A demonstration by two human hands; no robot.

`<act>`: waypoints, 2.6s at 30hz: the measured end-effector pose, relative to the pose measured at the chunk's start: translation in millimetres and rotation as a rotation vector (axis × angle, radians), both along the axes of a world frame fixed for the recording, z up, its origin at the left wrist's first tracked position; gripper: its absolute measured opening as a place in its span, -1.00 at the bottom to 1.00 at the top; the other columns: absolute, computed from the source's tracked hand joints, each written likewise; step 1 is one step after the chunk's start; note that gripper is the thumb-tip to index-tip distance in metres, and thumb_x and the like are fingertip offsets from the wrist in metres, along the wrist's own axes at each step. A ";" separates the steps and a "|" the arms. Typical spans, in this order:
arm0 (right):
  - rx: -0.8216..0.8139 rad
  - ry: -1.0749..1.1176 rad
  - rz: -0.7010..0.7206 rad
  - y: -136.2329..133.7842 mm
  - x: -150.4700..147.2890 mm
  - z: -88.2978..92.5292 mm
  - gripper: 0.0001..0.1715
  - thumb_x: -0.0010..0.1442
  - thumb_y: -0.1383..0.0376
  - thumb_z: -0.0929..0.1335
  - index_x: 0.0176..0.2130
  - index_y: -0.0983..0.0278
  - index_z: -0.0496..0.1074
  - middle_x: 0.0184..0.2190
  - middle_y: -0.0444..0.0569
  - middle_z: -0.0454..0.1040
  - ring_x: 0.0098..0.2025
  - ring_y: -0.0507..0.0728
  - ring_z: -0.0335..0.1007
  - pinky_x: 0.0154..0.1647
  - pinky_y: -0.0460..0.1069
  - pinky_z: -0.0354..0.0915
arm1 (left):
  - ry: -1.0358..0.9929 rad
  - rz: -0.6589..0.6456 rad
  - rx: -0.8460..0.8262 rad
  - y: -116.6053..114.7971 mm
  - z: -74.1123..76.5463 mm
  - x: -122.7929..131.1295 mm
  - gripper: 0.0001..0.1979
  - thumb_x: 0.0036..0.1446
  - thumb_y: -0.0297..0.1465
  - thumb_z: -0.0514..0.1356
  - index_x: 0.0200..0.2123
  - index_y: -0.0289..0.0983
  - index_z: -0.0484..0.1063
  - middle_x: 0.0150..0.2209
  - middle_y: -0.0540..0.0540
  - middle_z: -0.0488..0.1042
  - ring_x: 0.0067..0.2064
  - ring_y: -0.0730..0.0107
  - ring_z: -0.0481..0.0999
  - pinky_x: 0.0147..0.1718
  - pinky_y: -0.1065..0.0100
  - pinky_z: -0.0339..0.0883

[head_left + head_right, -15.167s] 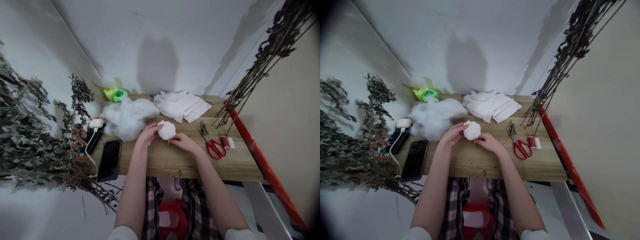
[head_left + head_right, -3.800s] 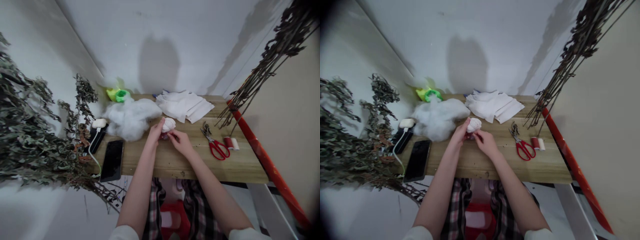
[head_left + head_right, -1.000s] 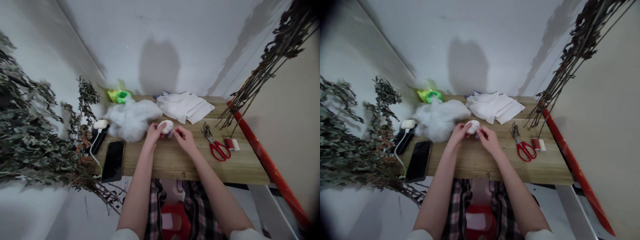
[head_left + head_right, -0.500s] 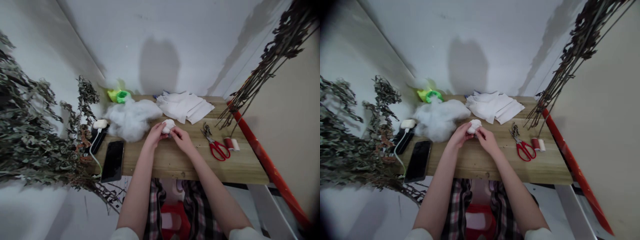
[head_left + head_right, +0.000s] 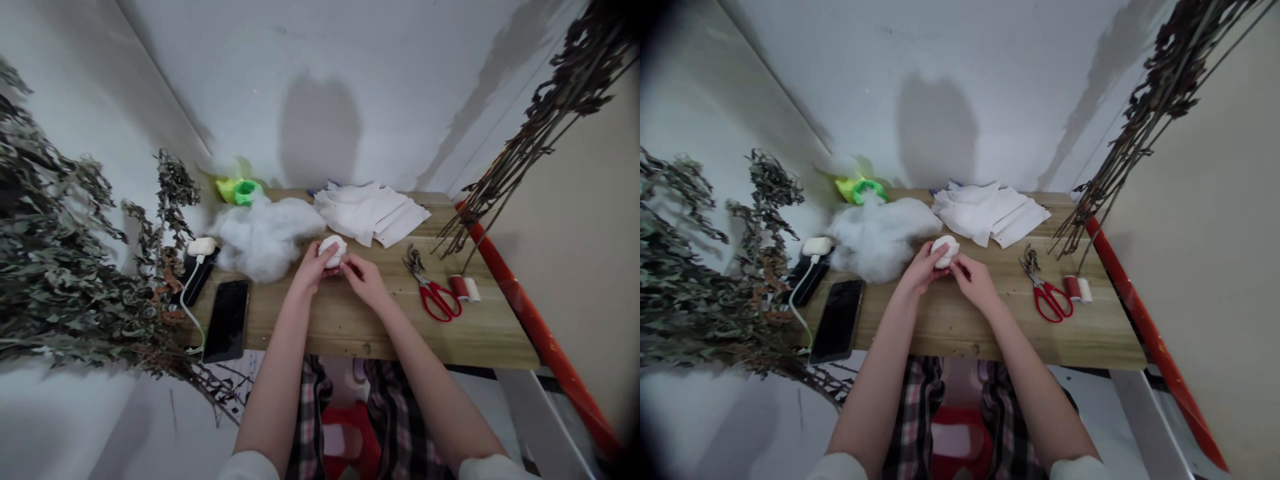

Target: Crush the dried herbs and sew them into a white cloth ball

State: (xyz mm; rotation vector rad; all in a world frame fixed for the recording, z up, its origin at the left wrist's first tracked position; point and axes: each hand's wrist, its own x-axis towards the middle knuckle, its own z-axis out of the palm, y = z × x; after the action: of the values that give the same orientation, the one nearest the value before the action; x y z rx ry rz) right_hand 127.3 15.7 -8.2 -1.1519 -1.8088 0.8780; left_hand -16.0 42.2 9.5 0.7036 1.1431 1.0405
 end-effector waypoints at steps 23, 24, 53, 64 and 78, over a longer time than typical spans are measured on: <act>-0.023 -0.015 0.044 1.2 0.7 -1.1 -0.78 0.23 0.19 0.23 -0.36 0.22 0.35 -0.47 -0.09 0.36 -0.44 0.08 0.20 -0.38 -0.05 0.12 | -0.088 0.036 -0.050 2.8 -0.6 3.5 -0.62 0.02 -0.20 0.27 -0.14 -0.29 0.41 -0.31 -0.07 0.49 -0.44 0.53 0.45 -0.51 0.51 0.36; -0.025 -0.013 0.044 1.3 0.8 -1.0 -0.78 0.23 0.19 0.23 -0.36 0.22 0.36 -0.47 -0.09 0.36 -0.43 0.08 0.21 -0.39 -0.05 0.12 | -0.107 0.038 -0.052 3.0 -0.3 2.9 -0.63 0.02 -0.20 0.26 -0.14 -0.29 0.42 -0.32 -0.07 0.49 -0.44 0.53 0.46 -0.51 0.51 0.37; -0.104 0.043 0.041 4.0 6.2 -5.9 -0.79 0.17 0.23 0.29 -0.46 0.27 0.32 -0.56 -0.16 0.28 -0.50 0.01 0.11 -0.45 -0.09 0.05 | -0.217 -0.038 -0.099 6.1 -3.9 -7.0 -0.64 0.07 -0.20 0.23 -0.12 -0.30 0.41 -0.28 -0.13 0.51 -0.35 0.37 0.54 -0.47 0.41 0.43; -0.157 0.141 0.116 5.5 6.6 -8.8 -0.77 0.17 0.18 0.31 -0.42 0.28 0.38 -0.47 -0.12 0.37 -0.42 0.04 0.21 -0.34 -0.06 0.15 | -0.349 -0.008 -0.206 5.9 3.9 -4.4 -0.64 0.22 -0.15 0.04 -0.14 -0.30 0.40 -0.31 -0.15 0.51 -0.32 0.35 0.54 -0.35 0.31 0.48; -0.157 0.101 0.104 6.9 5.4 -7.9 -0.72 0.18 0.14 0.31 -0.42 0.29 0.41 -0.47 -0.10 0.40 -0.42 0.04 0.23 -0.33 -0.06 0.16 | -0.425 -0.119 -0.274 4.9 4.3 -7.7 -0.59 0.22 -0.09 -0.01 -0.19 -0.29 0.41 -0.32 -0.17 0.53 -0.31 0.27 0.56 -0.41 0.29 0.46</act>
State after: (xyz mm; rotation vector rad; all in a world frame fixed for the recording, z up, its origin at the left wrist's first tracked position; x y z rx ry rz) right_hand 132.7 22.6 -16.1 -1.0968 -1.7541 1.1360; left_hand -23.7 47.2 13.9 0.3079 0.8395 0.8590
